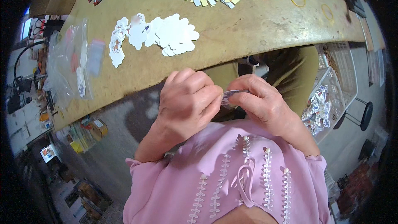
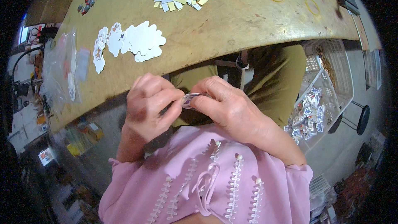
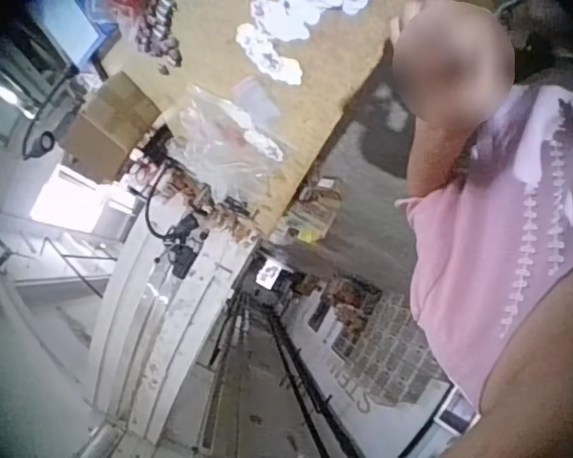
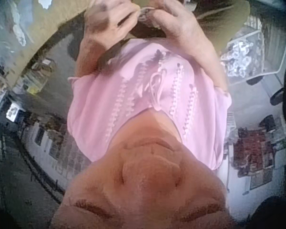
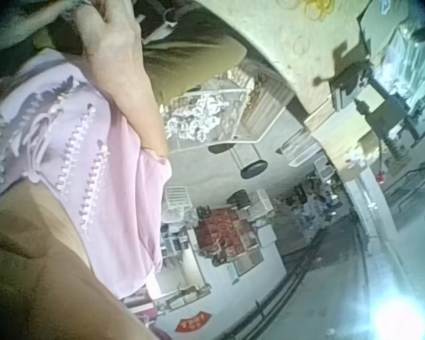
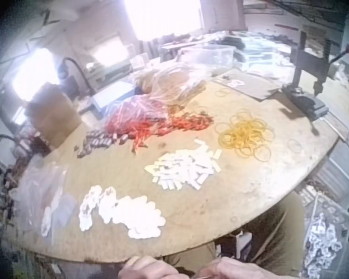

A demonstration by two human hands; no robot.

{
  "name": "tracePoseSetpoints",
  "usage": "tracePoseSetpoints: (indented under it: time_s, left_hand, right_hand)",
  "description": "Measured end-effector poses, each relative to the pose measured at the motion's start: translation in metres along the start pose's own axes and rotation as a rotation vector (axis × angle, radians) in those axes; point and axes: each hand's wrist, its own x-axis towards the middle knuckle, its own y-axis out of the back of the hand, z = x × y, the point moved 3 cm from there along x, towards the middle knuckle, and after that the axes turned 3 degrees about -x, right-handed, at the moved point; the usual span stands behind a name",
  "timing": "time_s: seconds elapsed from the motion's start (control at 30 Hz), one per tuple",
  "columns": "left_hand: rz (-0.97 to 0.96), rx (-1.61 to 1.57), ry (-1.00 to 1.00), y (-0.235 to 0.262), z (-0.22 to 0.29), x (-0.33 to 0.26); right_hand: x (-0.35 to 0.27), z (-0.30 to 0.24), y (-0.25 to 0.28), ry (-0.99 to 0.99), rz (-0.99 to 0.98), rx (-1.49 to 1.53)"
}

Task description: The person assembles small craft kits by placing white die-cut pieces, small rectangular paper pieces, and red plastic components into clear plastic bags. The person handles each item one at a time and seals the bags on a workbench.

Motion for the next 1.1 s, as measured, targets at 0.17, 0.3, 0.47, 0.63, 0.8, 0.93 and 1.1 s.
tracePoseSetpoints:
  time_s: [0.17, 0.3, 0.47, 0.63, 0.8, 0.93, 1.1]
  left_hand:
    - [0.086, -0.46, 0.115, -0.011, -0.004, 0.0]
    - [0.196, -0.406, -0.091, -0.025, -0.016, -0.003]
    - [-0.076, -0.989, 0.184, -0.029, -0.031, -0.01]
    - [-0.087, -0.702, -0.011, -0.031, -0.029, -0.001]
    - [-0.173, -0.707, 0.038, -0.029, -0.032, 0.008]
    - [-0.133, -0.672, -0.099, -0.03, -0.037, 0.014]
    - [-0.161, -0.676, -0.129, -0.029, -0.034, 0.016]
  right_hand:
    - [0.005, 0.002, 0.01, -0.016, 0.09, -0.002]
    - [0.008, 0.004, 0.011, -0.009, 0.085, 0.024]
    - [0.014, 0.003, 0.016, 0.036, -0.14, 0.075]
    - [0.014, 0.009, 0.02, 0.016, -0.306, 0.077]
    - [0.015, 0.013, 0.022, -0.006, -0.332, 0.031]
    - [0.013, 0.018, 0.02, -0.046, -0.322, 0.0]
    - [0.011, 0.019, 0.017, -0.091, -0.266, 0.051]
